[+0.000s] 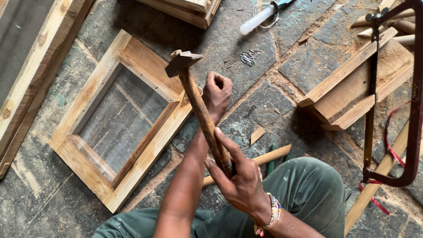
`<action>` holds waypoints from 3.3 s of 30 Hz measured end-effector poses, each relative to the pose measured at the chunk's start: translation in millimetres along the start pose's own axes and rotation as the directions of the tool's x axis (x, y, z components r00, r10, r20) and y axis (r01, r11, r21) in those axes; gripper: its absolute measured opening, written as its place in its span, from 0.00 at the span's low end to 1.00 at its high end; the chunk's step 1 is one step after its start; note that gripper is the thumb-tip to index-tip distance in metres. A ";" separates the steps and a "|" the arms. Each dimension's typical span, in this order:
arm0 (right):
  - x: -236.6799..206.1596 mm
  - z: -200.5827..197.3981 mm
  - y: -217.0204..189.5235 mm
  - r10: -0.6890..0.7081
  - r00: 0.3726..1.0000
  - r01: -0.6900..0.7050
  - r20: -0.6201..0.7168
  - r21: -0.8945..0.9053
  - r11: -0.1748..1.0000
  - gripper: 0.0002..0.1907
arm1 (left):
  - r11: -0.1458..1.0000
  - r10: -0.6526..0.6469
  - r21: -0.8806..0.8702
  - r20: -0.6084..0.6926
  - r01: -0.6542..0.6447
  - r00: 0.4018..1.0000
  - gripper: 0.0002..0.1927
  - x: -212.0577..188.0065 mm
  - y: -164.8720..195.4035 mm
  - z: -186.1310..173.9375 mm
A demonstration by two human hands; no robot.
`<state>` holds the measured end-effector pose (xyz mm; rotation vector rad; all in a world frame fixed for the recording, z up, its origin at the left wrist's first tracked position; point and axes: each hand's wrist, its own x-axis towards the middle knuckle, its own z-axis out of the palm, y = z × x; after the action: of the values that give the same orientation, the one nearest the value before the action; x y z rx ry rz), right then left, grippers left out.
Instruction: The person sits on the floor and assembles a wooden frame with a metal mesh screen. They use a hammer to drive nails into the frame to secure the mesh and a thin wooden strip along the edge.
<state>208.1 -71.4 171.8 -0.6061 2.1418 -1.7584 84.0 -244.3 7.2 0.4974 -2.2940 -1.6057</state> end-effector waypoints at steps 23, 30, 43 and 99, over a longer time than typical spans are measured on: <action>-2.3 -0.1 0.9 0.096 0.995 -0.096 -0.012 -0.016 0.995 0.39 | 0.642 0.404 0.590 0.283 -0.490 0.870 0.06 38.8 -42.7 32.1; -3.7 3.8 6.1 -0.010 0.999 0.017 -0.053 0.134 0.991 0.38 | 0.793 0.454 0.440 0.036 -0.422 0.890 0.04 -10.1 -8.4 4.8; -29.7 51.5 10.4 -0.089 0.973 0.104 0.214 -0.057 0.993 0.39 | 0.969 0.117 0.236 -0.692 0.071 0.712 0.03 -240.2 -12.0 -268.8; -52.5 134.8 2.2 -0.045 0.803 0.449 0.594 -0.555 0.700 0.29 | 0.899 0.221 0.418 -0.692 0.131 0.688 0.16 -217.8 -86.6 -246.4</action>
<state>318.7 -159.3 140.7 -1.4604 2.2727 -0.6527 394.7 -382.4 -1.9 0.9701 -1.9567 -0.6196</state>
